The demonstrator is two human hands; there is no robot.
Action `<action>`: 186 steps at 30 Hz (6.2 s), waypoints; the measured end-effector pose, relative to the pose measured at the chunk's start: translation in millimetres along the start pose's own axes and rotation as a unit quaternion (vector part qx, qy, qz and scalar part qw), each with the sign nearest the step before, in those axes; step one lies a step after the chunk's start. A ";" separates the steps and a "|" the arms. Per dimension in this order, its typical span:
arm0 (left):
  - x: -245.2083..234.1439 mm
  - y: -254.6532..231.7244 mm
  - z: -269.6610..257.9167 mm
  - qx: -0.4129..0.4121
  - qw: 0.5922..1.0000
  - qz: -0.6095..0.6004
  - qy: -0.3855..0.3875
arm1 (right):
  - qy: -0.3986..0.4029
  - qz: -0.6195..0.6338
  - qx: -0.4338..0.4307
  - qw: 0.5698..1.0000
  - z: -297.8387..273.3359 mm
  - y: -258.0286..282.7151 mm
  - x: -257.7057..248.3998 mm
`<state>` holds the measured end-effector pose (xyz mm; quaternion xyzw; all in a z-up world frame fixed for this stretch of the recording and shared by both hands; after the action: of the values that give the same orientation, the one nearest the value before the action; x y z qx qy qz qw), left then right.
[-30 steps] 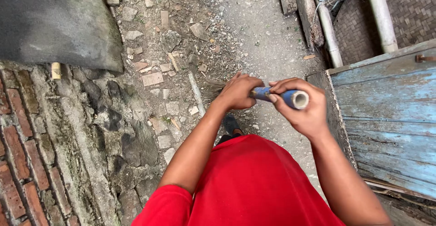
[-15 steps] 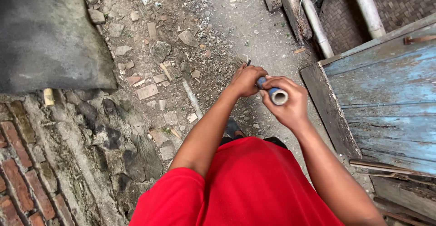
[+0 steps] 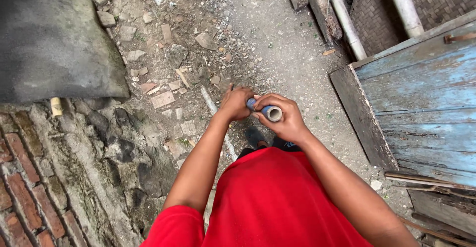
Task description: The person attaches a broom head to a pipe handle by inserting the broom head into the pipe and pressing them together by hand.
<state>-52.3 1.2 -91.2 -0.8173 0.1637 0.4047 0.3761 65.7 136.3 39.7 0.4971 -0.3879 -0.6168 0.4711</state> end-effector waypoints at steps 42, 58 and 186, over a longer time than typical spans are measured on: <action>-53.0 -3.1 141.5 0.023 0.992 -0.093 -0.081 | -0.033 -0.085 -0.001 0.996 111.5 -31.7 -67.9; -78.1 34.8 50.3 -0.094 0.990 -0.071 -0.080 | 0.124 0.134 0.009 0.983 139.4 -45.7 -50.8; -38.0 29.9 -123.8 -0.177 0.883 -0.197 -0.387 | 0.404 0.144 -0.121 0.895 132.9 43.0 64.9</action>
<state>-26.3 -112.6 -27.6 -0.6639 -0.2336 0.6287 0.3309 -60.0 64.0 91.6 0.5812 -0.1538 -0.3311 0.7272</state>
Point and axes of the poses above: each hand's wrist, its own z-axis towards the middle knuckle, its own x-axis out of the palm, y = z × x, the point moved 3 cm from there along z, towards the middle knuckle, and after that the axes turned 3 degrees about y, right-handed, at the moved point
